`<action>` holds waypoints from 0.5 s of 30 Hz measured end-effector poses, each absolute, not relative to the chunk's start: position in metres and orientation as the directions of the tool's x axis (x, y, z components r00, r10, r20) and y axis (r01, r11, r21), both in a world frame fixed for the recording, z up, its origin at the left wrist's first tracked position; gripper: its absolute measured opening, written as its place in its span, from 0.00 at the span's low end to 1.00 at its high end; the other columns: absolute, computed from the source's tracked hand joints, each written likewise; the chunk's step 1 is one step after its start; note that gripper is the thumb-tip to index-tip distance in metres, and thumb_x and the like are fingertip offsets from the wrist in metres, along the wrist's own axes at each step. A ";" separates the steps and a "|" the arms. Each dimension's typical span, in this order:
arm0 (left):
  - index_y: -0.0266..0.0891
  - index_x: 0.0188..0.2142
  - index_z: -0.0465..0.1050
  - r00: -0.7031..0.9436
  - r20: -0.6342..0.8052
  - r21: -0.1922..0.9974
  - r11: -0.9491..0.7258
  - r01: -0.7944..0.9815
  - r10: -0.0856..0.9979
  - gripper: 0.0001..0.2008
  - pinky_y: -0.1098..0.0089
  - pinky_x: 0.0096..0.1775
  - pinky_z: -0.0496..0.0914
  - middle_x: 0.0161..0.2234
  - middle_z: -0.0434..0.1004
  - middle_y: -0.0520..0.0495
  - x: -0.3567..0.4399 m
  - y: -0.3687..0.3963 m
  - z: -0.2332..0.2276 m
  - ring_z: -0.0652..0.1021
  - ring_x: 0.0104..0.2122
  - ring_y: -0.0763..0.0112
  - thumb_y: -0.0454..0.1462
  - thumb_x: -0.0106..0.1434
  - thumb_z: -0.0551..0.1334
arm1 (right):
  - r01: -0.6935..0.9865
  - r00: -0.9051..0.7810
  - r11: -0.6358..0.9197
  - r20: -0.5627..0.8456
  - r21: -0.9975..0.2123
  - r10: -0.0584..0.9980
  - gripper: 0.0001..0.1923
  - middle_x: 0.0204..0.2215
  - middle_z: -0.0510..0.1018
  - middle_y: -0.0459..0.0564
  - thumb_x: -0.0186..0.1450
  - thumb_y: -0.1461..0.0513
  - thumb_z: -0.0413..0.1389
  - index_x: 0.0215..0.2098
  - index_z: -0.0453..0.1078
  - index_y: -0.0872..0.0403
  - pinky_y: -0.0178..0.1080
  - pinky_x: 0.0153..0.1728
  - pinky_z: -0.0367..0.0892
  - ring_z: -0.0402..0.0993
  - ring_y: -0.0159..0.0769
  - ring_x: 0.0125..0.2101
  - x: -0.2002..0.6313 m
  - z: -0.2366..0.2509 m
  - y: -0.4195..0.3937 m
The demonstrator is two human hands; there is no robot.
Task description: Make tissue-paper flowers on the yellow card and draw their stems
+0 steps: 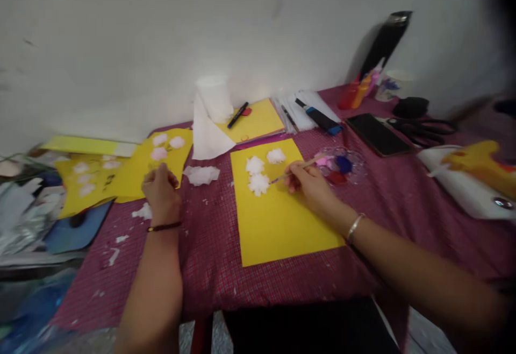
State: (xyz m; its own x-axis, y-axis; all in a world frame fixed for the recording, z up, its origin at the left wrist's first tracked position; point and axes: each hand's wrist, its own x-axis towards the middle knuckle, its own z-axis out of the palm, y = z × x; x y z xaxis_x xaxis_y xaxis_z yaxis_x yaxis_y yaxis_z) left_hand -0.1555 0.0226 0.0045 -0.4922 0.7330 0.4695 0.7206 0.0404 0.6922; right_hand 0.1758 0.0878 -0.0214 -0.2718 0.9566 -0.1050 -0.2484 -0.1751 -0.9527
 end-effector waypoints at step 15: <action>0.43 0.35 0.78 0.046 0.352 0.025 -0.058 0.998 0.935 0.07 0.44 0.56 0.60 0.56 0.70 0.42 -0.115 0.024 -0.003 0.65 0.58 0.45 0.34 0.60 0.61 | -0.158 -0.375 -0.154 -0.085 -0.975 0.923 0.11 0.20 0.72 0.44 0.63 0.55 0.54 0.28 0.68 0.53 0.34 0.20 0.58 0.64 0.27 0.17 0.175 -0.020 0.083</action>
State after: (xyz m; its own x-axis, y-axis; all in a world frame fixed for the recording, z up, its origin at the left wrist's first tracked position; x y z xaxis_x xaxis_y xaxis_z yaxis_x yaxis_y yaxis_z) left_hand -0.1151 0.0241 -0.0030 0.0455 0.9349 0.3520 0.9980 -0.0580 0.0251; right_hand 0.1753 0.0835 -0.0198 -0.3749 0.9232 -0.0849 -0.1579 -0.1539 -0.9754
